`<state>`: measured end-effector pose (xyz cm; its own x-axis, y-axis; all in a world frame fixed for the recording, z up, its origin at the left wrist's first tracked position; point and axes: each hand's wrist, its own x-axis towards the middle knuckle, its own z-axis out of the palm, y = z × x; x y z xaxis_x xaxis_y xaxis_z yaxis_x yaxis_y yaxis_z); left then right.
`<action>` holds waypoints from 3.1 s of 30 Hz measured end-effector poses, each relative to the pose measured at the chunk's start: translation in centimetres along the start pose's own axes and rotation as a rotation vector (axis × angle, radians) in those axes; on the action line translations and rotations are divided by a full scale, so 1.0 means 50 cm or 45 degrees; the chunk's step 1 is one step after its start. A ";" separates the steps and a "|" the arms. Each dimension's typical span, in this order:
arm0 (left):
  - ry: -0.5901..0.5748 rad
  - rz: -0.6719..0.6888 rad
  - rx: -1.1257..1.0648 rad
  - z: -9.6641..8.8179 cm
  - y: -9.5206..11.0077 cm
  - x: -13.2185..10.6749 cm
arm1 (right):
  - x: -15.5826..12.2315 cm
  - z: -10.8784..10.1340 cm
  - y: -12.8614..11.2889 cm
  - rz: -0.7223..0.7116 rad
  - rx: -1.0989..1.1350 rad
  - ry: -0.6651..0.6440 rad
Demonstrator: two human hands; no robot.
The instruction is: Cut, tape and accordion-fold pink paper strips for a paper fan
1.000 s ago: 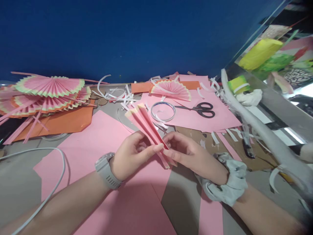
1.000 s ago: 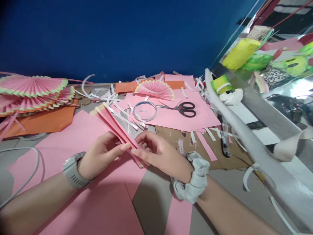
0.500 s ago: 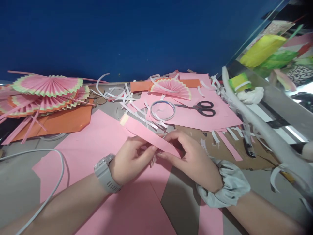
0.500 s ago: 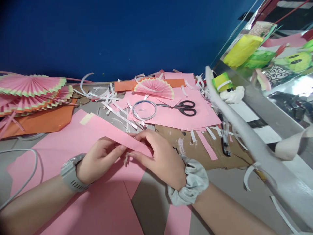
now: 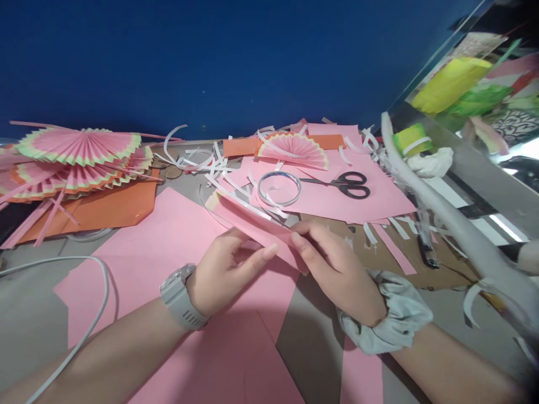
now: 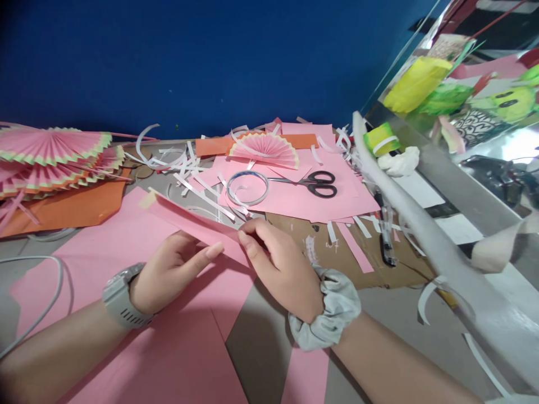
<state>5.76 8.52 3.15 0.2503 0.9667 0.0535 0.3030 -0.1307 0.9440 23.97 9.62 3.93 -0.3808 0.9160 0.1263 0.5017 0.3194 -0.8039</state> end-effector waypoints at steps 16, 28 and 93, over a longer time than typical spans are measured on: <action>-0.208 -0.059 -0.345 -0.004 0.000 0.002 | 0.012 -0.006 0.009 0.235 0.776 -0.416; -0.161 -0.087 -0.270 0.000 -0.008 -0.002 | 0.012 -0.009 0.000 0.201 0.694 -0.523; -0.139 -0.158 -0.251 -0.002 0.002 0.000 | 0.002 -0.001 0.002 0.156 0.454 -0.242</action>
<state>5.67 8.54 3.27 0.3233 0.9418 -0.0923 0.1549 0.0436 0.9870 24.01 9.76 3.89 -0.4884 0.8702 -0.0652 0.2644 0.0764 -0.9614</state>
